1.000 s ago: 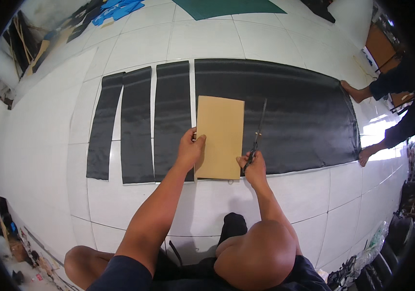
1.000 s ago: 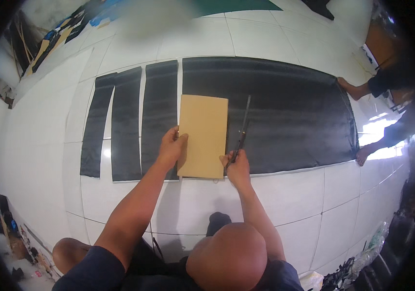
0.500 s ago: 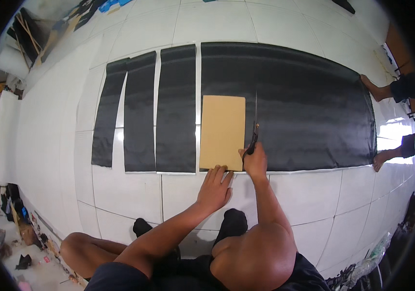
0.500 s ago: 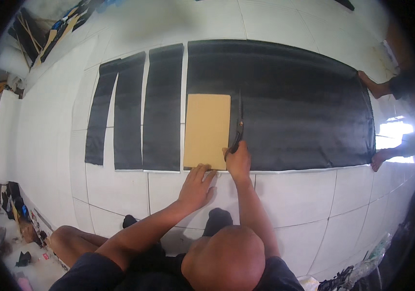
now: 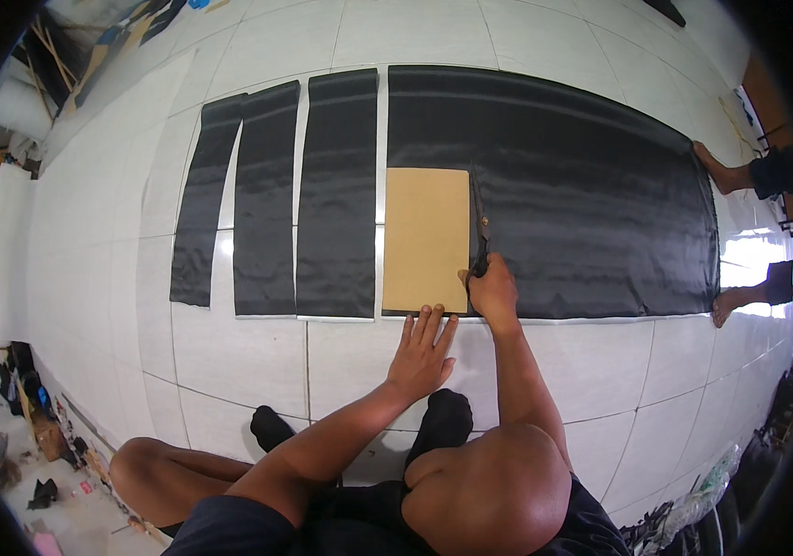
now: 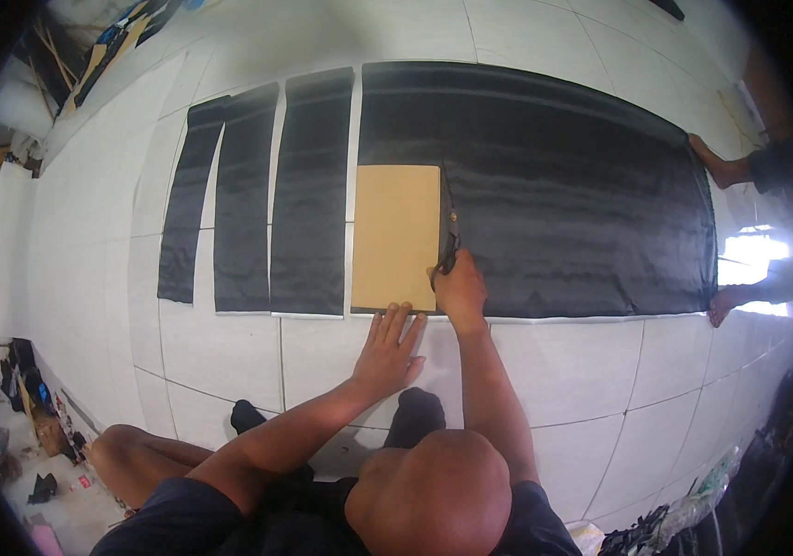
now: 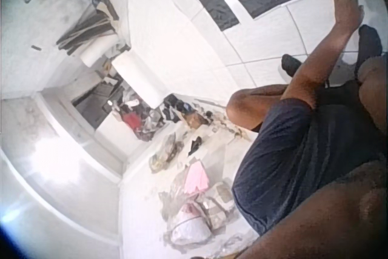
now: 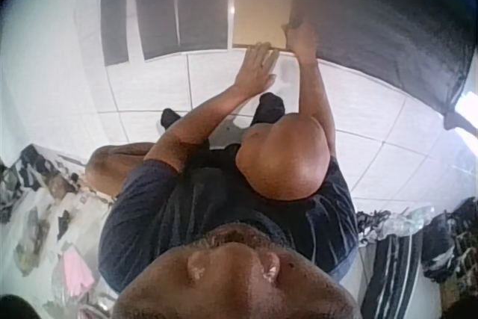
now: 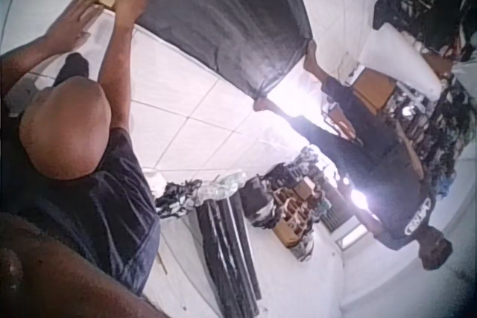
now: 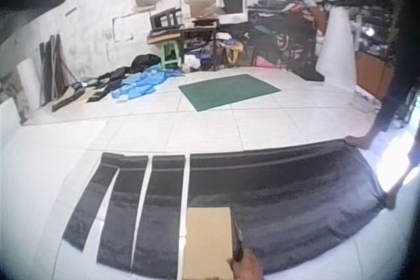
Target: The person cuts multiple rectangular strips from a large sheet of black fabric on the floor using a cardboard template and shears.
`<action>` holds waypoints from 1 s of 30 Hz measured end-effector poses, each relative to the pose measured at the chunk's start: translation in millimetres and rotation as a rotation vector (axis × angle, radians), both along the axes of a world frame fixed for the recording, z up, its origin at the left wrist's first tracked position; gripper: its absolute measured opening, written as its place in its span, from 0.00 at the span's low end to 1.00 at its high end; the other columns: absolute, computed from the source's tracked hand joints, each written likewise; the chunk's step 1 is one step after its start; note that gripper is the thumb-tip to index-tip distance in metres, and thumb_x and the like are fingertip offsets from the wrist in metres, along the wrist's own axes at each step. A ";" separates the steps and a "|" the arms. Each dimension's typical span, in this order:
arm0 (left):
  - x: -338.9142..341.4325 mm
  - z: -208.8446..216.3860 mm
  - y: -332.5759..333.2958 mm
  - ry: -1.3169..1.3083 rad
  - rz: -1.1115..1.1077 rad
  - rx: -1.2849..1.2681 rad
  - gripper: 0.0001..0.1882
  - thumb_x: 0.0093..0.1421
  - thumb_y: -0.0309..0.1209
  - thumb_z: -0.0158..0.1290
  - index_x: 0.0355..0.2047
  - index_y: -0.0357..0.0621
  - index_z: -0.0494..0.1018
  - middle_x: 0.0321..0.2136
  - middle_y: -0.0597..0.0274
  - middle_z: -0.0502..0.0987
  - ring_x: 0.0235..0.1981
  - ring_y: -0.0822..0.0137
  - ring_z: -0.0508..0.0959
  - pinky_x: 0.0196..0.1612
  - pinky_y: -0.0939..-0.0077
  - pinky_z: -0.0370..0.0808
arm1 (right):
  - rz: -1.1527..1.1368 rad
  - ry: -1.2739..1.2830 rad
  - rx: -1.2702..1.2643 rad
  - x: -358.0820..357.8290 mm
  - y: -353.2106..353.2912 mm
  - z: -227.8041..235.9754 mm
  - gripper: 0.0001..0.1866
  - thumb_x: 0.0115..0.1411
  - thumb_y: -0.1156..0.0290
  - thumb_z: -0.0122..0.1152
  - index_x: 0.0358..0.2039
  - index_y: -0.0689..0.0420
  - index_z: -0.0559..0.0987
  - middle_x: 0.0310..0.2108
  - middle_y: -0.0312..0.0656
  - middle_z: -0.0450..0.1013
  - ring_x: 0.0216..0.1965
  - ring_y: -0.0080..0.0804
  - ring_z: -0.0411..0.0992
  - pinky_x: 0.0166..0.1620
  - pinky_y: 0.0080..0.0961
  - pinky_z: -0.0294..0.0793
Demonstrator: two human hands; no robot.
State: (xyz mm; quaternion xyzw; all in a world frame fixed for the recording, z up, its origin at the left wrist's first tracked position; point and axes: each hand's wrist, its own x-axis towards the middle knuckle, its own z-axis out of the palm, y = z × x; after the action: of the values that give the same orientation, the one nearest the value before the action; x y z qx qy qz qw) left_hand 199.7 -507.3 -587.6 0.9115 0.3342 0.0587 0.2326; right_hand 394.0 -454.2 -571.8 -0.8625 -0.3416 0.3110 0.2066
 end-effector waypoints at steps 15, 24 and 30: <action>6.9 -1.0 1.6 0.134 0.018 0.002 0.45 0.59 0.46 0.59 0.70 0.37 0.55 0.67 0.34 0.57 0.70 0.38 0.56 0.69 0.37 0.54 | -0.081 -0.002 0.061 -1.5 -4.2 -13.2 0.22 0.55 0.59 0.74 0.40 0.62 0.76 0.37 0.54 0.80 0.43 0.55 0.78 0.45 0.43 0.75; 17.6 2.9 2.9 0.218 0.072 -0.036 0.42 0.59 0.48 0.58 0.67 0.36 0.59 0.66 0.41 0.61 0.70 0.45 0.59 0.71 0.39 0.50 | -0.186 0.491 0.170 1.4 -158.1 23.4 0.22 0.67 0.51 0.61 0.37 0.60 0.73 0.24 0.40 0.74 0.27 0.34 0.74 0.33 0.32 0.73; 28.5 8.7 28.9 0.157 0.000 0.054 0.30 0.58 0.42 0.59 0.56 0.38 0.70 0.52 0.47 0.72 0.58 0.47 0.70 0.69 0.44 0.56 | -0.226 0.750 -0.185 -46.6 -255.2 48.0 0.29 0.68 0.42 0.58 0.40 0.61 0.75 0.30 0.43 0.74 0.35 0.31 0.72 0.39 0.33 0.73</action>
State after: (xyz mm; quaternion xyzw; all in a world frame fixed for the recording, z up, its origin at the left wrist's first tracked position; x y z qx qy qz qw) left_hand 228.2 -478.4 -578.9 0.9191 0.3499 -0.0039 0.1809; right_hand 347.4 -709.4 -523.9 -0.7362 -0.1162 0.6090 0.2714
